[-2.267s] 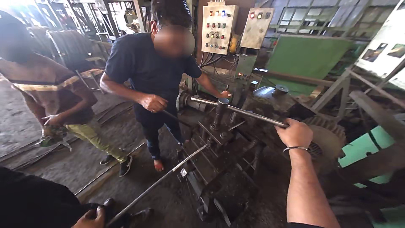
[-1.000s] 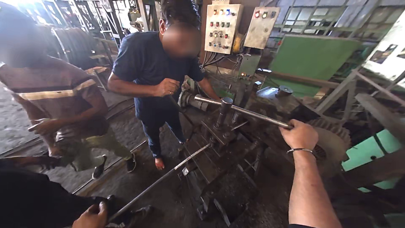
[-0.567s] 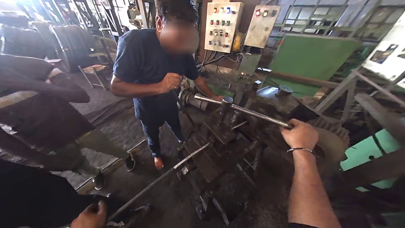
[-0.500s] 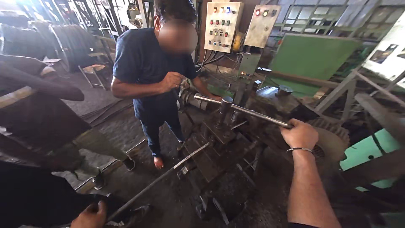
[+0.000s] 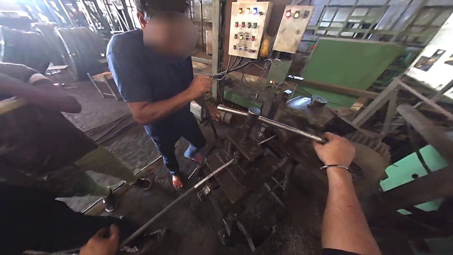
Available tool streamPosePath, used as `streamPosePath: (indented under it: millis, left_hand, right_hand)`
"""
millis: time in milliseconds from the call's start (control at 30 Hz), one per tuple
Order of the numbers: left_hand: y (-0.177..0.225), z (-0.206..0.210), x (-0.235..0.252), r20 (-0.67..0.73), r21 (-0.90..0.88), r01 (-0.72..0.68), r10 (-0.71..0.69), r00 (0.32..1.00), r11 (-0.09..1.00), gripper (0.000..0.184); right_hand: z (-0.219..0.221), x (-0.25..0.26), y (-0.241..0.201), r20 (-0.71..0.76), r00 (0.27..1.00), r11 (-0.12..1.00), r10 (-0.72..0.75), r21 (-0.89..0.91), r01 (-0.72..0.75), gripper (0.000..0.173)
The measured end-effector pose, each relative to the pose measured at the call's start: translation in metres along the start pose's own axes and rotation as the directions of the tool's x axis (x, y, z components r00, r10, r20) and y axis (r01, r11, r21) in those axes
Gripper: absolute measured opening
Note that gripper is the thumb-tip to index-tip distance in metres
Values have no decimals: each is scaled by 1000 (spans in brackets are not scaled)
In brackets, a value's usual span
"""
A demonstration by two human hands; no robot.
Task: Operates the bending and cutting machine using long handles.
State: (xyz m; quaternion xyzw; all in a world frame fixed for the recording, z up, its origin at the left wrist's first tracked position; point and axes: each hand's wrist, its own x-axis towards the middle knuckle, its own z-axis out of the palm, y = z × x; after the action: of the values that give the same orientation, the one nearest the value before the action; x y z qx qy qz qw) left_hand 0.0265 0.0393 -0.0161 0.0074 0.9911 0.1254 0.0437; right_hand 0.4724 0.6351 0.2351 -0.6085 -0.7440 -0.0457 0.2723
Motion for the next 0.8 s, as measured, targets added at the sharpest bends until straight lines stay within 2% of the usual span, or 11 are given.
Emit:
streamPosePath:
  millis: [800]
  left_hand:
    - [2,5,3,18,-6,-11,11,1000,1000,57]
  right_hand:
    - [-1,4,0,15,1000,1000,23,12,-23,28]
